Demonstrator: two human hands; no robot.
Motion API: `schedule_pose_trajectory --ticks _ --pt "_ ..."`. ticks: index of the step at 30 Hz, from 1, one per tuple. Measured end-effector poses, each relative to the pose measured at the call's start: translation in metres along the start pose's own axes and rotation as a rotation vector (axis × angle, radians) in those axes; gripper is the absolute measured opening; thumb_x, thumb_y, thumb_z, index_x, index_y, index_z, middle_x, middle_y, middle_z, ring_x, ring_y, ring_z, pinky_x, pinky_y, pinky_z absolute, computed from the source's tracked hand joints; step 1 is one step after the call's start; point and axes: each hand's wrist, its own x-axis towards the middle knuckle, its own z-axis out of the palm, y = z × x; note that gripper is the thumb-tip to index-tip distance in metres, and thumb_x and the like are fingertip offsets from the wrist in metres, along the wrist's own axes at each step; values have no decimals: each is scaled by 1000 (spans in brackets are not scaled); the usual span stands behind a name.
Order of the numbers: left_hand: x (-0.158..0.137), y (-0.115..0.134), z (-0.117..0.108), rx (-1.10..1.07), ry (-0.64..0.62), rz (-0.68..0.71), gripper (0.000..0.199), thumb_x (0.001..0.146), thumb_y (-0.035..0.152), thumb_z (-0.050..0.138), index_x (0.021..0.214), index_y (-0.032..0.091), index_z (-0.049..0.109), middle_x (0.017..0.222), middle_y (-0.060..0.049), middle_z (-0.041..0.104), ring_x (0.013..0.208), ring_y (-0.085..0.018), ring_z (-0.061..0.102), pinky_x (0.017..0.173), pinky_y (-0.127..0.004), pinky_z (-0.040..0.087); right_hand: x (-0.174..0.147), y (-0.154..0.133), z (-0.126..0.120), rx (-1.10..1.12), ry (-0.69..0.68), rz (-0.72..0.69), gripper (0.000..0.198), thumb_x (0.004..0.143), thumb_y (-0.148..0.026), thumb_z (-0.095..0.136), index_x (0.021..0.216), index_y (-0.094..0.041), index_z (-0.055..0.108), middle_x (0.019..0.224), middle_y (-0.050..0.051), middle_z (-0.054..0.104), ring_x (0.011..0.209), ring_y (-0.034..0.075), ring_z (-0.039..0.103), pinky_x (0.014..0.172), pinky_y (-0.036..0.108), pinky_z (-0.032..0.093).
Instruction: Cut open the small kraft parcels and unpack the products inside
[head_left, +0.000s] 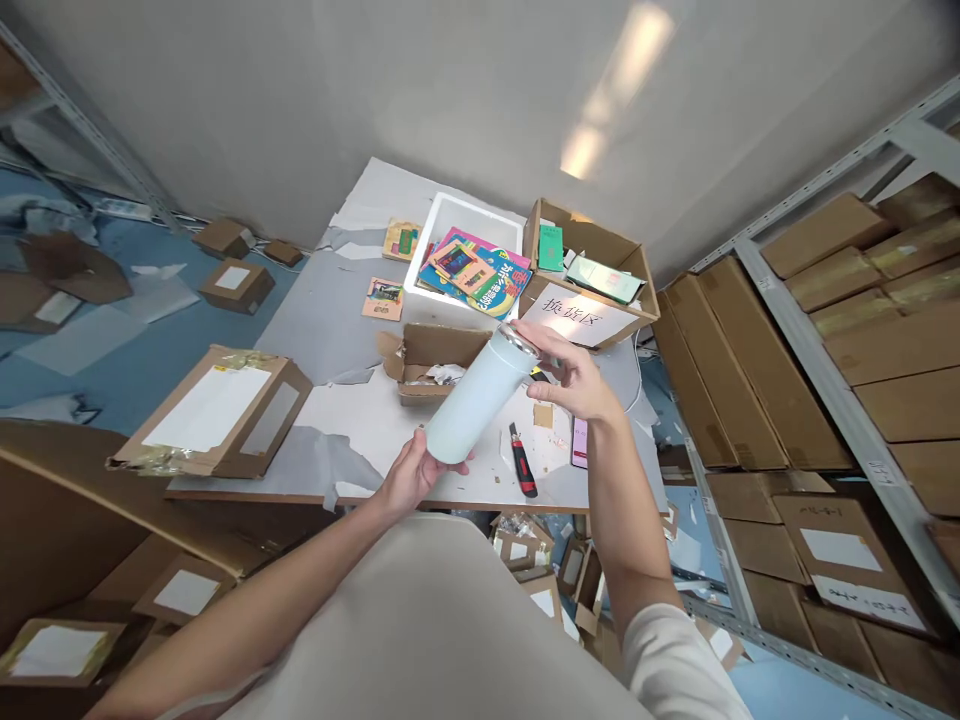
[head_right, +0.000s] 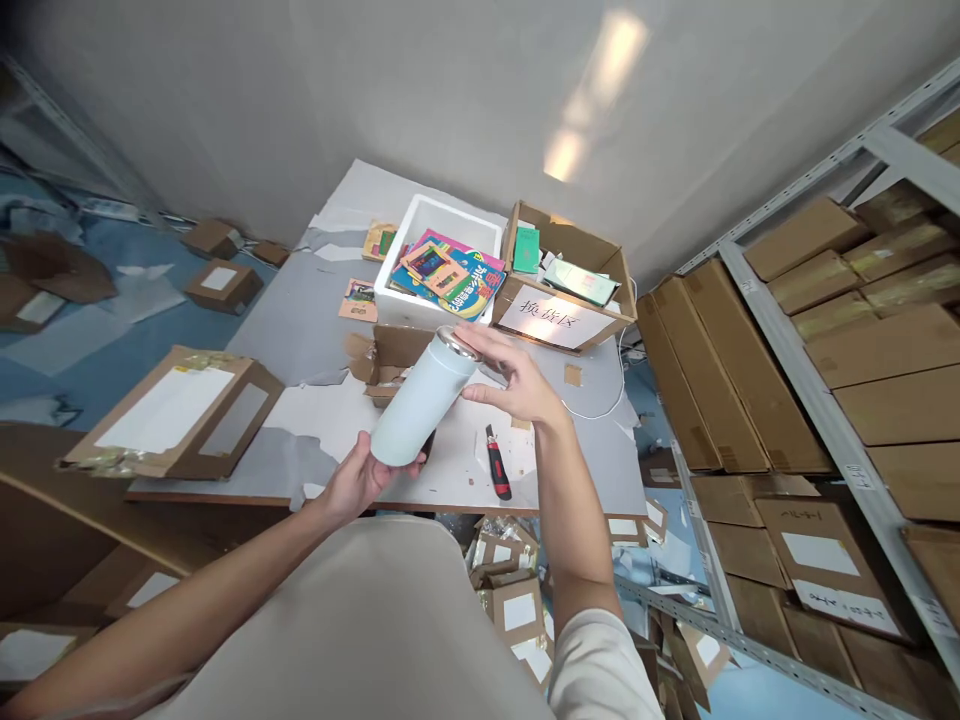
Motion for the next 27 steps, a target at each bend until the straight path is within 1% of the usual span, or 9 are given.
schedule_pose_trajectory --ticks 4,7,11,14,17,21,23,25,27 --pt "-10 5 -2 -42 -3 -82 67 83 73 40 103 15 66 78 -10 71 69 -23 65 71 -38 50 1 -4 -1 109 -134 5 77 50 -55 86 120 -31 65 138 6 56 133 31 45 110 52 35" --pt "-12 9 0 -78 14 -151 67 86 72 36 99 14 67 73 -9 69 64 -21 63 62 -34 50 -3 5 7 169 -150 2 87 48 -64 82 126 -31 61 143 7 51 133 31 44 102 50 44" --pt "-12 13 5 -86 52 -223 68 87 71 32 99 14 67 85 -12 71 59 -19 62 56 -32 49 -8 23 21 137 32 -25 65 61 -60 78 117 -32 65 128 6 62 118 26 58 96 44 50" --pt "-12 10 4 -25 62 -212 72 85 74 31 102 14 66 82 -11 72 63 -20 66 63 -33 51 -11 34 28 163 124 -36 52 67 -60 74 111 -32 66 116 4 66 110 23 62 99 43 47" --pt "-11 2 -1 71 15 -200 79 81 81 27 104 15 64 80 -11 73 65 -21 68 73 -36 50 -15 39 34 174 194 7 51 68 -61 73 109 -31 64 117 4 65 113 23 59 100 44 46" --pt "-4 -5 -12 191 -14 -187 79 78 82 31 98 14 64 70 -9 72 60 -22 67 76 -37 49 -17 41 40 233 211 17 57 61 -63 77 103 -27 63 121 8 63 118 25 57 100 45 45" --pt "5 -3 -22 238 -16 -145 86 75 86 27 102 12 63 72 -11 72 61 -23 67 76 -40 49 -21 45 42 241 302 13 58 59 -64 78 102 -27 63 120 8 64 120 27 55 98 46 46" --pt "15 1 -36 343 22 -44 91 74 87 27 109 11 63 79 -13 72 68 -25 68 78 -42 49 -29 52 44 228 458 27 58 63 -66 75 106 -30 62 122 7 62 122 27 54 97 46 47" --pt "23 3 -52 583 101 118 80 76 80 41 111 12 64 92 -15 71 84 -27 67 83 -41 49 -41 62 47 202 585 80 58 68 -67 69 113 -31 61 128 6 58 125 27 50 97 46 47"
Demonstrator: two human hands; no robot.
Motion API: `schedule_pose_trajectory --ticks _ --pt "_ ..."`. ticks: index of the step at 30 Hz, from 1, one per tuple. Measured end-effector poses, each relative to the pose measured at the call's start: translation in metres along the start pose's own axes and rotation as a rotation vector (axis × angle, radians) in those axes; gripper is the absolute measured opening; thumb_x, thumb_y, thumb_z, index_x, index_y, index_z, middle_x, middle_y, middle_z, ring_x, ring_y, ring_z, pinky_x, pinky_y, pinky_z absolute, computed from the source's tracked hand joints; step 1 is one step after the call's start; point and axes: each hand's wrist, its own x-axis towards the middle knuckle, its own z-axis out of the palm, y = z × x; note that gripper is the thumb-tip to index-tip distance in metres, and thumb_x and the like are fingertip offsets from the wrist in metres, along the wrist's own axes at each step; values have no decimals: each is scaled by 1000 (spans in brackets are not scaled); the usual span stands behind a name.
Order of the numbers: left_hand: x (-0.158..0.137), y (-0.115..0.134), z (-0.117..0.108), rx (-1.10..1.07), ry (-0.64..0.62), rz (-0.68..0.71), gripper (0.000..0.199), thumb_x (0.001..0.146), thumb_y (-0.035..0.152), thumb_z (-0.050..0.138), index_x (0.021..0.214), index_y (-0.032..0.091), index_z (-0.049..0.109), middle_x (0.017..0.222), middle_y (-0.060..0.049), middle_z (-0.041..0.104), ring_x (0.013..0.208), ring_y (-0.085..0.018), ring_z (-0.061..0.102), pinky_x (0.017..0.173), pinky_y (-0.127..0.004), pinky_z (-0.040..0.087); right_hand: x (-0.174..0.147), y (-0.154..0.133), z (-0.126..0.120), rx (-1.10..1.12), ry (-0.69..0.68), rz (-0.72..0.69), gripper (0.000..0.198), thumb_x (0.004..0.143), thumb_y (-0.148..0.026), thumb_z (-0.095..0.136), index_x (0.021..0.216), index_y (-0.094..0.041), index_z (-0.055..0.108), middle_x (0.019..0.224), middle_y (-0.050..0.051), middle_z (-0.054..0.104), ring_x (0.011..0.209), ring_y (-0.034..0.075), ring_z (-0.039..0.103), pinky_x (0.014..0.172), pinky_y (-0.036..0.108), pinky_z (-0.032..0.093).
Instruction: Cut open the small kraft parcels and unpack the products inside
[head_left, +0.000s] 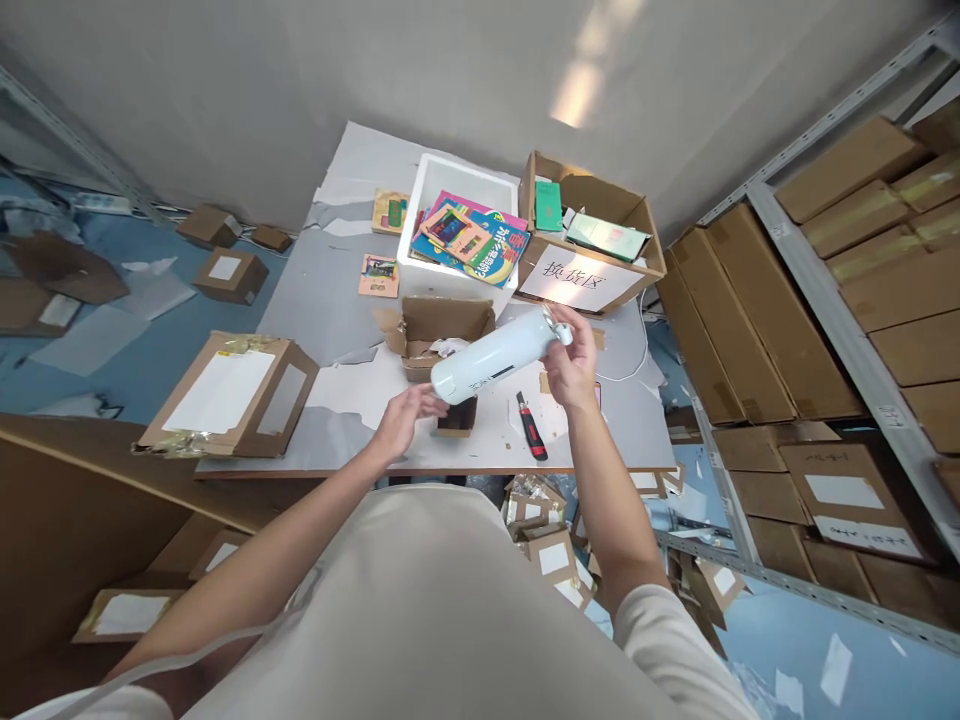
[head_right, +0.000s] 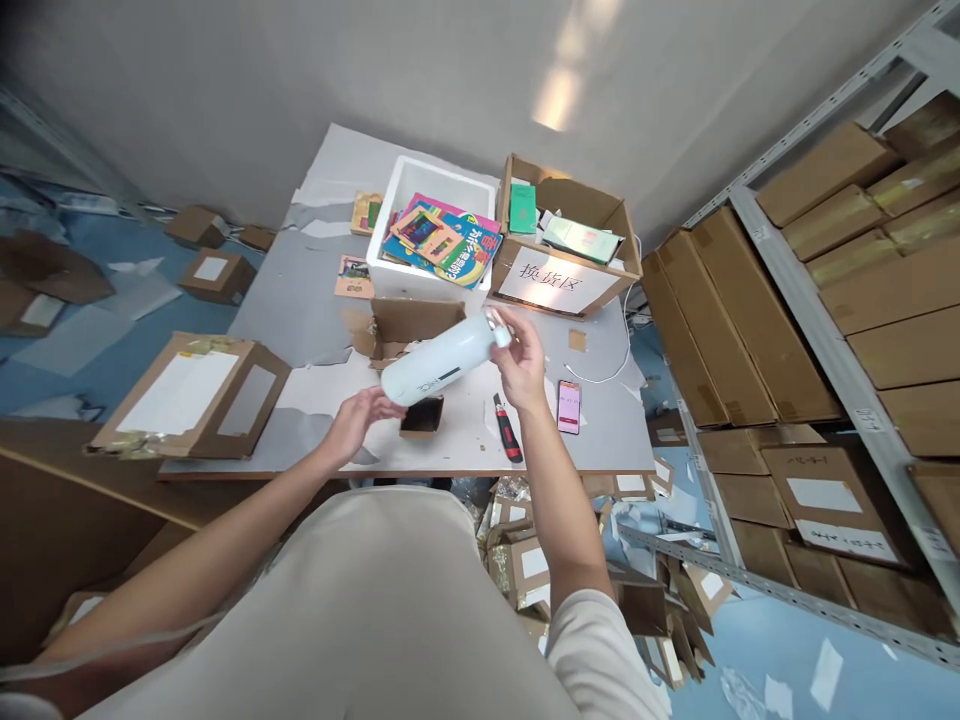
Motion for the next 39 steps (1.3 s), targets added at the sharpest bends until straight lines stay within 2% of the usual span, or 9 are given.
schedule_pose_trajectory --ticks 4,7,10,14,18,24,28,32,39 --pt "9 -18 -13 512 39 218 62 71 54 69 120 17 61 127 -15 57 120 -32 51 95 -41 44 -32 24 -9 -93 93 78 55 75 -61 66 120 -30 58 134 7 53 131 27 44 101 46 45" --pt "16 -30 -8 582 16 247 67 74 43 68 133 16 50 133 -16 53 122 -31 50 101 -43 41 -59 39 -8 -179 146 30 46 81 -53 63 121 -31 56 134 7 52 132 24 44 107 46 38" --pt "29 -36 -2 579 -14 233 59 77 32 62 133 15 51 128 -15 57 116 -29 55 100 -42 41 -81 45 -6 -229 189 -51 35 87 -45 59 120 -33 55 133 5 53 132 20 44 113 47 31" --pt "46 -34 -2 649 -117 224 36 84 34 53 113 16 64 113 -14 66 104 -29 61 92 -39 44 -95 42 -5 -274 191 -77 26 90 -43 55 114 -34 57 133 5 54 132 20 46 113 48 31" --pt "53 -35 -4 704 -59 222 32 90 41 46 98 19 67 96 -9 71 89 -24 64 83 -34 45 -92 40 -4 -347 149 -101 25 91 -42 54 114 -32 57 135 6 52 132 21 46 110 48 36" --pt "55 -44 -1 666 33 174 35 92 41 41 88 18 67 82 -5 70 74 -18 62 72 -28 45 -87 50 3 -541 19 -154 30 95 -44 46 117 -27 58 134 11 46 133 23 43 110 50 37" --pt "54 -47 -1 639 31 169 36 91 42 41 88 17 67 76 -4 69 70 -16 60 69 -27 44 -99 65 22 -680 -196 -190 29 94 -39 50 115 -25 63 135 12 39 134 25 39 109 47 40" --pt "47 -47 -2 650 28 185 37 91 41 40 89 17 68 76 -3 69 68 -15 59 69 -26 43 -111 79 42 -904 -380 -68 28 93 -33 52 116 -25 65 133 13 41 125 25 44 101 41 44" --pt "34 -53 3 650 70 145 37 91 40 40 88 17 69 75 -3 69 66 -15 60 67 -25 44 -105 64 67 -1389 -420 256 32 89 -39 54 117 -25 59 112 12 51 96 26 52 88 42 39"
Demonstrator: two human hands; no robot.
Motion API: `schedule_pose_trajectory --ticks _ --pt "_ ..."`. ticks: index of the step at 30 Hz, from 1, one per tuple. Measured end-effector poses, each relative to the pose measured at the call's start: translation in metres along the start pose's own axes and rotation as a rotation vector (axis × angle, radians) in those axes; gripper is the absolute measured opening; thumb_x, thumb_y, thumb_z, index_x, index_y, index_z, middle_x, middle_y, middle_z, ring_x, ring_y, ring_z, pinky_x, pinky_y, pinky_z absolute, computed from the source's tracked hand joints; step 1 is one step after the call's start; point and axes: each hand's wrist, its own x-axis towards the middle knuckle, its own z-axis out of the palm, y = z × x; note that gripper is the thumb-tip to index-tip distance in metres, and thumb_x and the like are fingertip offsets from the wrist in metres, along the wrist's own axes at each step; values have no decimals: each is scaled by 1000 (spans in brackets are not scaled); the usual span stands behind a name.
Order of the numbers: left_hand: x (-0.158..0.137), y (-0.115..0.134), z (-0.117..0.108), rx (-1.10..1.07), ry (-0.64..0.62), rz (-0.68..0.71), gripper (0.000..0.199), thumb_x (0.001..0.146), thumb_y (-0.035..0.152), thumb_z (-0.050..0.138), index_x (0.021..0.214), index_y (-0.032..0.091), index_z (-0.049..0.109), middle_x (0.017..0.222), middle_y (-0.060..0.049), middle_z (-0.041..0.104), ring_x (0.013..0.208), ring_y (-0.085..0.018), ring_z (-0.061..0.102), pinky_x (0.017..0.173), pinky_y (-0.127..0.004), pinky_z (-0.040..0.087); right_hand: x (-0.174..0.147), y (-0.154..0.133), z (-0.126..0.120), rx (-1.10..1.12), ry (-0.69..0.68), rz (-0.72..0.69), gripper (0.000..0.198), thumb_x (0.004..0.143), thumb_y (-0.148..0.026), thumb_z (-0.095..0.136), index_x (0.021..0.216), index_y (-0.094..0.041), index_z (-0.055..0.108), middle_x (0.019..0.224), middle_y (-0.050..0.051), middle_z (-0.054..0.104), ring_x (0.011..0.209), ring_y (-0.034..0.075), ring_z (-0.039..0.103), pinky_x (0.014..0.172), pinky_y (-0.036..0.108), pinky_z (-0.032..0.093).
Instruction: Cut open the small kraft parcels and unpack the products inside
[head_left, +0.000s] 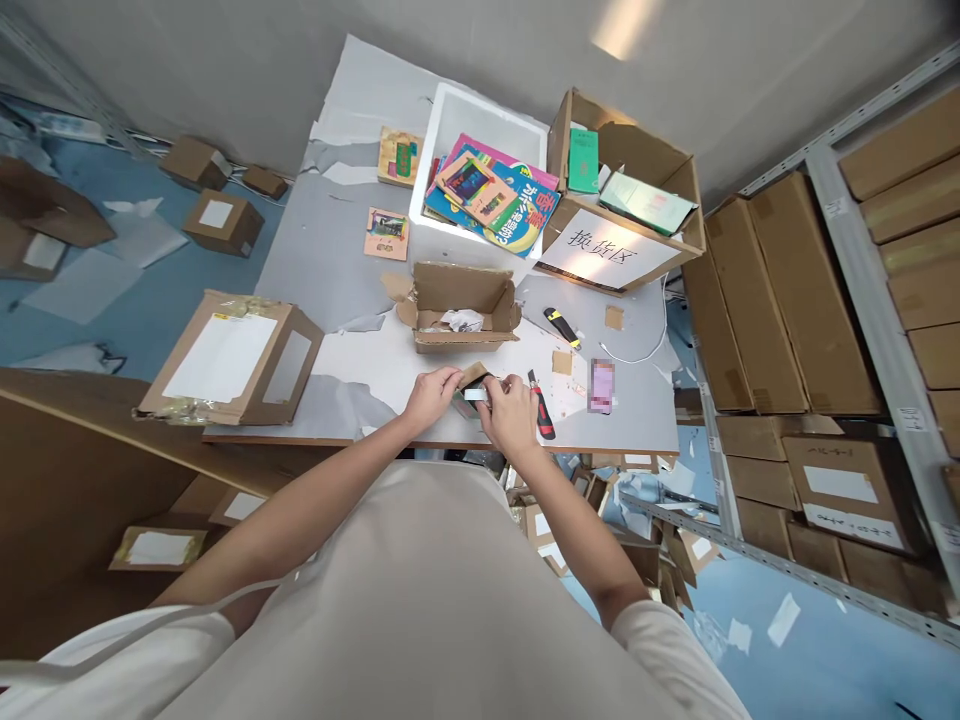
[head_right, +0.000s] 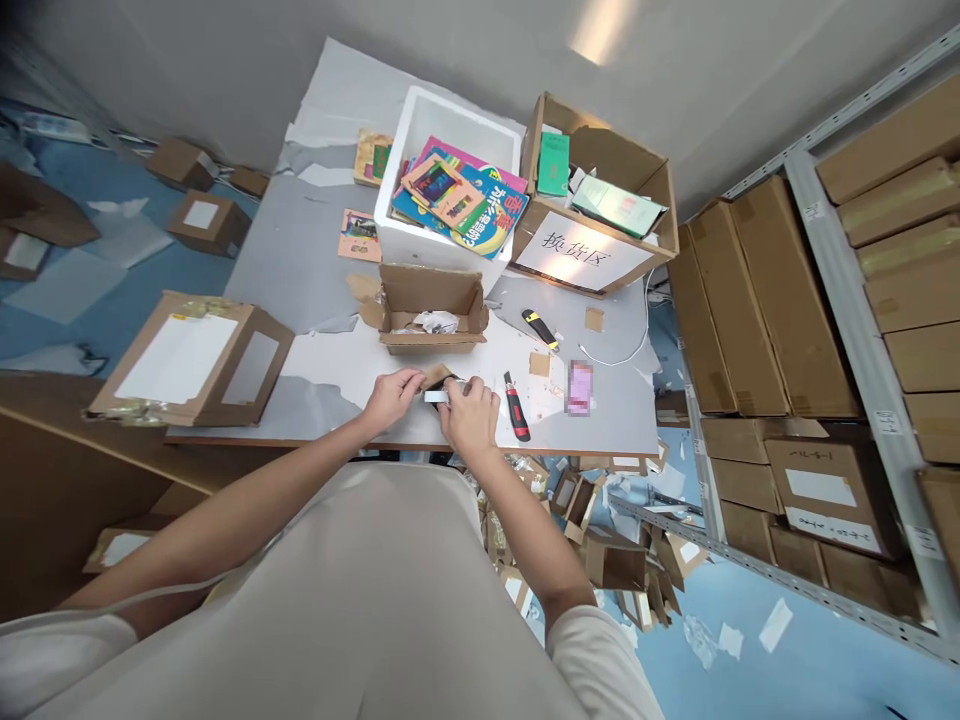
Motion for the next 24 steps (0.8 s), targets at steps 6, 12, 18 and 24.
schedule_pose_trajectory --ticks 6,12,18,24 --pt "-1 -2 2 -6 -5 -12 37 90 41 41 89 16 69 71 -4 69 64 -15 60 66 -25 45 9 -12 -7 -118 -66 91 29 84 -35 57 111 -23 55 105 13 53 100 30 48 86 43 36" --pt "-4 -4 3 -63 -7 -30 36 89 42 43 88 17 69 72 -3 69 66 -15 62 65 -24 46 15 -3 0 36 -199 141 39 82 -42 62 116 -25 53 116 13 52 107 29 47 84 41 38" --pt "-4 -3 2 -68 -8 -2 35 88 42 45 86 16 69 77 -4 71 70 -16 62 69 -25 46 14 6 1 126 -123 -213 29 92 -27 51 120 -27 56 128 10 54 115 26 46 93 40 29" --pt "0 -4 1 -75 -8 -27 35 87 41 45 86 15 69 78 -5 72 69 -15 62 67 -25 46 24 7 5 42 -201 -531 30 95 -14 41 121 -23 55 104 7 66 96 20 53 82 32 28"
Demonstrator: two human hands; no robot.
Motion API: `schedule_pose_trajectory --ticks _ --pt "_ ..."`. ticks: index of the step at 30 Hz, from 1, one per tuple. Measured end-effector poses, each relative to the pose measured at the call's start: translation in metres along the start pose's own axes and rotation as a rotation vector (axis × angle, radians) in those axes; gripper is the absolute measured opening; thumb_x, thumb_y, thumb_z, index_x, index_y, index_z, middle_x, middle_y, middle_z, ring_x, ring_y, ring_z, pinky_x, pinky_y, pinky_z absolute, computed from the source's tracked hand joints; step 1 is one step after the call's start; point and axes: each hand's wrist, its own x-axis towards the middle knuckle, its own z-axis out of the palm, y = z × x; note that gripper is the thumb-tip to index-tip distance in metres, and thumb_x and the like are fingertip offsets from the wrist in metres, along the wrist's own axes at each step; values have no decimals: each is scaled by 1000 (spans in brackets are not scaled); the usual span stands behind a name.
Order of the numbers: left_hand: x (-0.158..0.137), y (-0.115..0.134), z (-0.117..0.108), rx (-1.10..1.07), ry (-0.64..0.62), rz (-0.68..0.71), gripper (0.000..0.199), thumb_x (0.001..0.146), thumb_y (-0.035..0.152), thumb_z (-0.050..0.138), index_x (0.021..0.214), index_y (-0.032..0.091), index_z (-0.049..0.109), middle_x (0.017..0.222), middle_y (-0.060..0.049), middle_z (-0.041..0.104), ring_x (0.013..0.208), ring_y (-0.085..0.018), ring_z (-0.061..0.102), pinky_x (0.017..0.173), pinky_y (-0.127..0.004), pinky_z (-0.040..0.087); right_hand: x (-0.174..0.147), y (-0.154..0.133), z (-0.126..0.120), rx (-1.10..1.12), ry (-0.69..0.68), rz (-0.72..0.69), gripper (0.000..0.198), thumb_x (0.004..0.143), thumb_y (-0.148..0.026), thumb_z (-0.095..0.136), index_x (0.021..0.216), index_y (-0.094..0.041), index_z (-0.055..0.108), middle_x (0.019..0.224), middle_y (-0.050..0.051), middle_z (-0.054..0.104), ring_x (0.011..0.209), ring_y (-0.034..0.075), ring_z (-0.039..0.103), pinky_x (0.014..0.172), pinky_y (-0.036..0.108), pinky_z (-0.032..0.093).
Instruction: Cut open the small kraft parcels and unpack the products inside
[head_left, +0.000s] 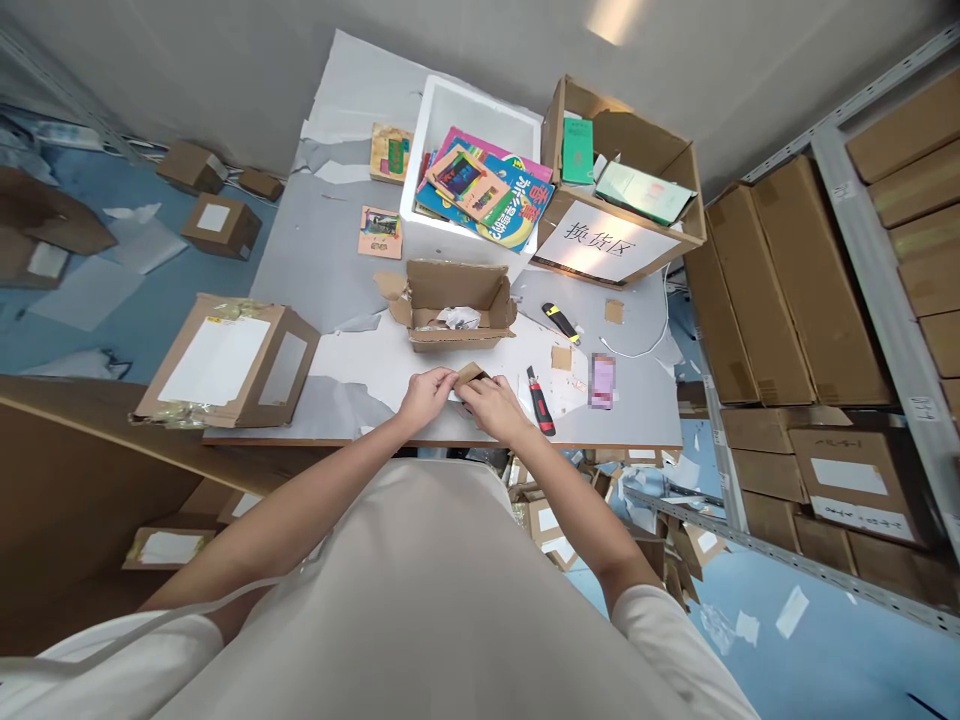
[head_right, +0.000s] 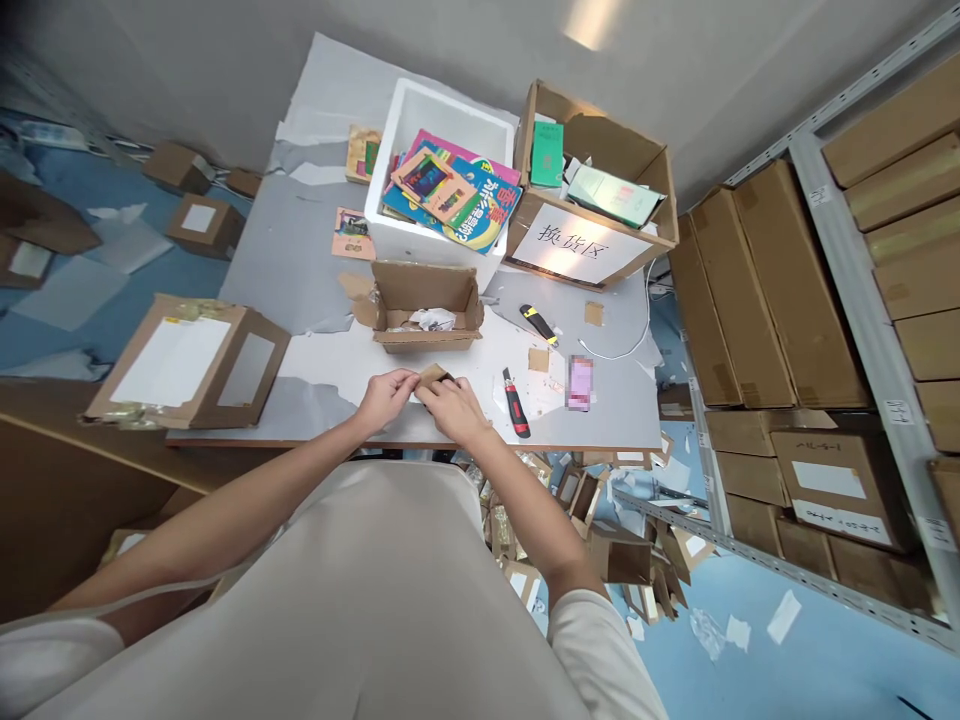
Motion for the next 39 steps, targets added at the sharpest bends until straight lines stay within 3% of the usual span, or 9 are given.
schedule_pose_trajectory --ticks 13,16,20,23,27,29,33,36,39 --pt "-8 10 3 41 53 -38 37 89 44 43 81 18 67 69 -3 68 66 -16 62 66 -26 46 3 6 -6 -102 -109 -9 27 94 -20 42 112 -22 63 111 11 58 103 23 50 84 35 37" --pt "-11 13 1 76 83 -41 36 89 44 43 84 18 68 77 -4 71 71 -17 63 70 -27 46 -6 8 -6 -69 -62 -30 33 94 -20 42 121 -25 60 121 13 53 109 25 48 88 39 38" --pt "-18 12 -2 51 111 -92 38 90 46 42 90 18 69 82 -5 73 77 -18 66 75 -29 49 -39 33 -2 193 99 -26 54 89 -35 57 140 -27 43 145 14 35 131 28 36 103 45 35" --pt "-28 10 0 -6 38 -48 43 87 51 48 107 17 66 105 -10 72 96 -22 67 87 -33 50 -57 56 14 398 119 -9 71 79 -38 70 142 -25 39 151 15 27 139 28 30 107 46 35" --pt "-41 12 18 93 -79 138 79 61 57 78 127 19 55 140 -16 51 129 -32 48 108 -45 39 -44 66 39 579 168 69 63 83 -26 64 141 -20 39 129 15 52 118 23 53 98 41 45" --pt "-42 14 28 153 -31 157 72 62 55 78 121 20 58 144 -18 45 133 -32 44 109 -47 38 -30 65 44 601 206 114 71 81 -28 68 143 -18 35 119 13 56 109 23 57 94 41 48" --pt "-33 15 38 182 -40 193 43 80 50 65 110 20 58 141 -17 48 134 -30 42 110 -48 37 -12 72 41 587 162 -69 61 80 -30 68 137 -22 46 137 14 44 130 26 43 104 43 40" --pt "-24 13 34 177 -123 184 57 79 47 66 126 20 46 140 -18 48 138 -31 38 109 -49 37 -8 84 38 659 91 -166 57 84 -28 64 138 -23 46 143 13 40 135 23 39 105 40 40" --pt "-19 13 31 183 -114 156 79 78 45 68 141 19 28 146 -19 41 141 -31 32 111 -49 35 -6 89 39 588 114 -198 51 89 -28 57 138 -24 45 142 13 43 134 23 40 105 43 39"
